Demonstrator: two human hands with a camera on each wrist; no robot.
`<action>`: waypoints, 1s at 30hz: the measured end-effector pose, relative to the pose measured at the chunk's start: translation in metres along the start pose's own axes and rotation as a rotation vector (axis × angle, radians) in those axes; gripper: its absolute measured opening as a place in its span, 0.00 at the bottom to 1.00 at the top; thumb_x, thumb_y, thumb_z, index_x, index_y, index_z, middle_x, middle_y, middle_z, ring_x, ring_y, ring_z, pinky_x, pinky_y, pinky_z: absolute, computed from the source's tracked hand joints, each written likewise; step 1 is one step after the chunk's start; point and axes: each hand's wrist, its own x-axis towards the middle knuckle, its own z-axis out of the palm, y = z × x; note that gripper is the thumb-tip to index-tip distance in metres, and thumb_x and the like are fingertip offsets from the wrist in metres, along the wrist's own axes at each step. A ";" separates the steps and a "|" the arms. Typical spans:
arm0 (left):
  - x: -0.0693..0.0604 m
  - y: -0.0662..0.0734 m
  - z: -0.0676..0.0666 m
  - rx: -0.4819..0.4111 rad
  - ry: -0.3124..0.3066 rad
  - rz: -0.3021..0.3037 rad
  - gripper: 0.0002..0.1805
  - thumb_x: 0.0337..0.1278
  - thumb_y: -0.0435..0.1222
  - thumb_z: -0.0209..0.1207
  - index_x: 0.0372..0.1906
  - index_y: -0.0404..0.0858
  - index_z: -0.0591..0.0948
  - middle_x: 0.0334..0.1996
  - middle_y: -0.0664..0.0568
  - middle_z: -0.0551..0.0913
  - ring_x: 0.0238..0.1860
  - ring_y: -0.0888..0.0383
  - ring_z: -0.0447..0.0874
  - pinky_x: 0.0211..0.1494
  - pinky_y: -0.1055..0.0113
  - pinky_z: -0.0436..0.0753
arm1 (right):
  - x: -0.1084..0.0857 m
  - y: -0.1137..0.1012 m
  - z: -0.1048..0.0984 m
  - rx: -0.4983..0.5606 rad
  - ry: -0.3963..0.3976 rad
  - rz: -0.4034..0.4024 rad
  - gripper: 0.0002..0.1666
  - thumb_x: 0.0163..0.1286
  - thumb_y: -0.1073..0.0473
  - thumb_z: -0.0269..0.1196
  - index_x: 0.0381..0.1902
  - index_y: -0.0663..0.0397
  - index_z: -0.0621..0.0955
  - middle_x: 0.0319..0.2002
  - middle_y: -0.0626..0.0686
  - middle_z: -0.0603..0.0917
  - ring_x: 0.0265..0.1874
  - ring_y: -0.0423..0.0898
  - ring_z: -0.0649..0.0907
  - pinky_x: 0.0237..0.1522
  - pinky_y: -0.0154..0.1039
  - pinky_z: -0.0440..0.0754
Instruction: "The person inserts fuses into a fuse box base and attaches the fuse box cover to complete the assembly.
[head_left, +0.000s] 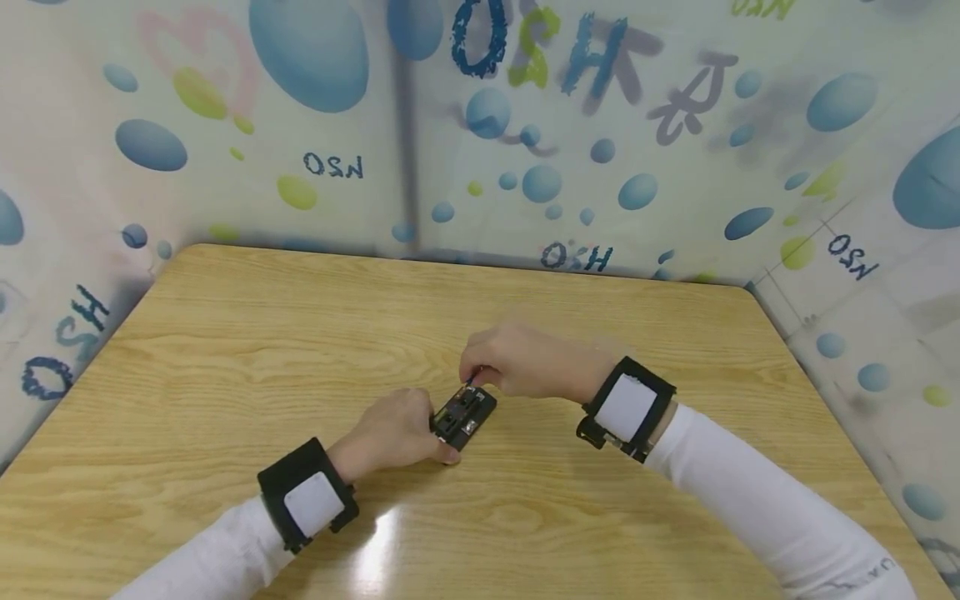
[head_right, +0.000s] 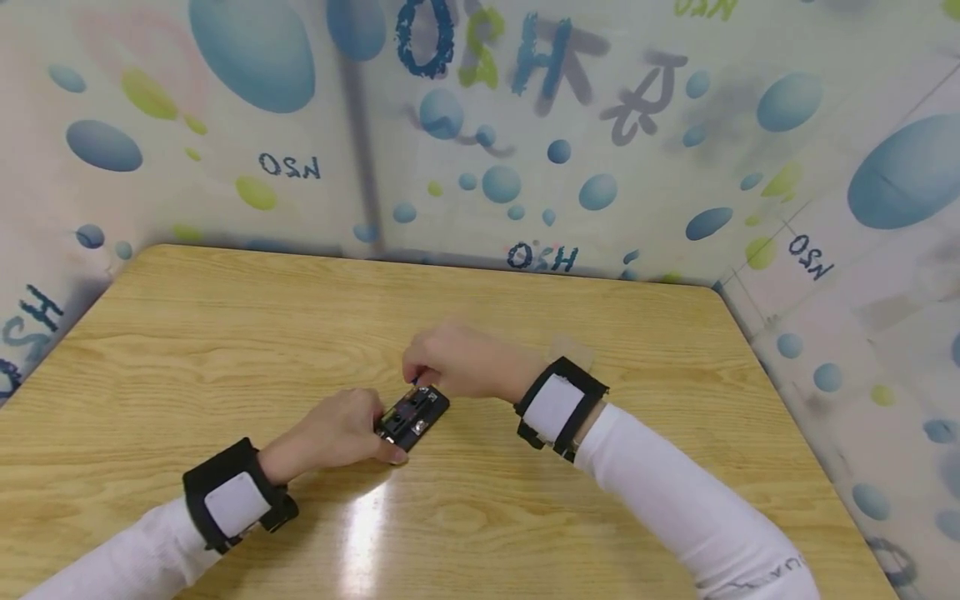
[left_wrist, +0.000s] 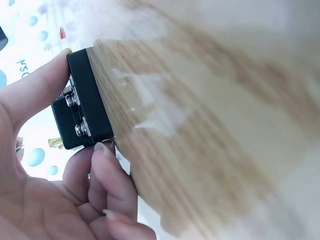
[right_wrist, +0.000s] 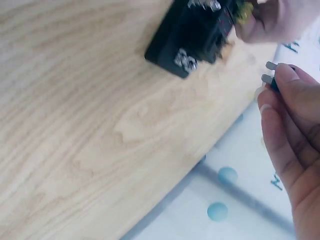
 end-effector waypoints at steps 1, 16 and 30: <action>0.000 0.000 0.000 -0.001 -0.003 0.000 0.24 0.29 0.48 0.78 0.25 0.39 0.77 0.22 0.51 0.78 0.22 0.57 0.72 0.24 0.66 0.67 | 0.001 -0.002 0.003 0.014 -0.018 0.001 0.05 0.64 0.66 0.67 0.36 0.51 0.86 0.36 0.46 0.86 0.37 0.39 0.84 0.43 0.33 0.82; 0.000 0.002 -0.001 -0.008 -0.005 0.000 0.23 0.30 0.48 0.78 0.22 0.40 0.76 0.19 0.53 0.76 0.20 0.58 0.69 0.22 0.68 0.65 | 0.011 -0.016 0.005 0.034 -0.062 0.016 0.05 0.64 0.67 0.66 0.35 0.51 0.85 0.35 0.48 0.85 0.35 0.39 0.83 0.43 0.35 0.82; -0.002 0.002 -0.002 -0.037 -0.021 0.025 0.21 0.35 0.46 0.77 0.15 0.43 0.75 0.14 0.58 0.69 0.17 0.62 0.62 0.20 0.70 0.59 | 0.015 -0.021 0.027 0.004 -0.123 -0.046 0.08 0.62 0.68 0.68 0.34 0.49 0.85 0.36 0.45 0.85 0.37 0.39 0.84 0.40 0.28 0.80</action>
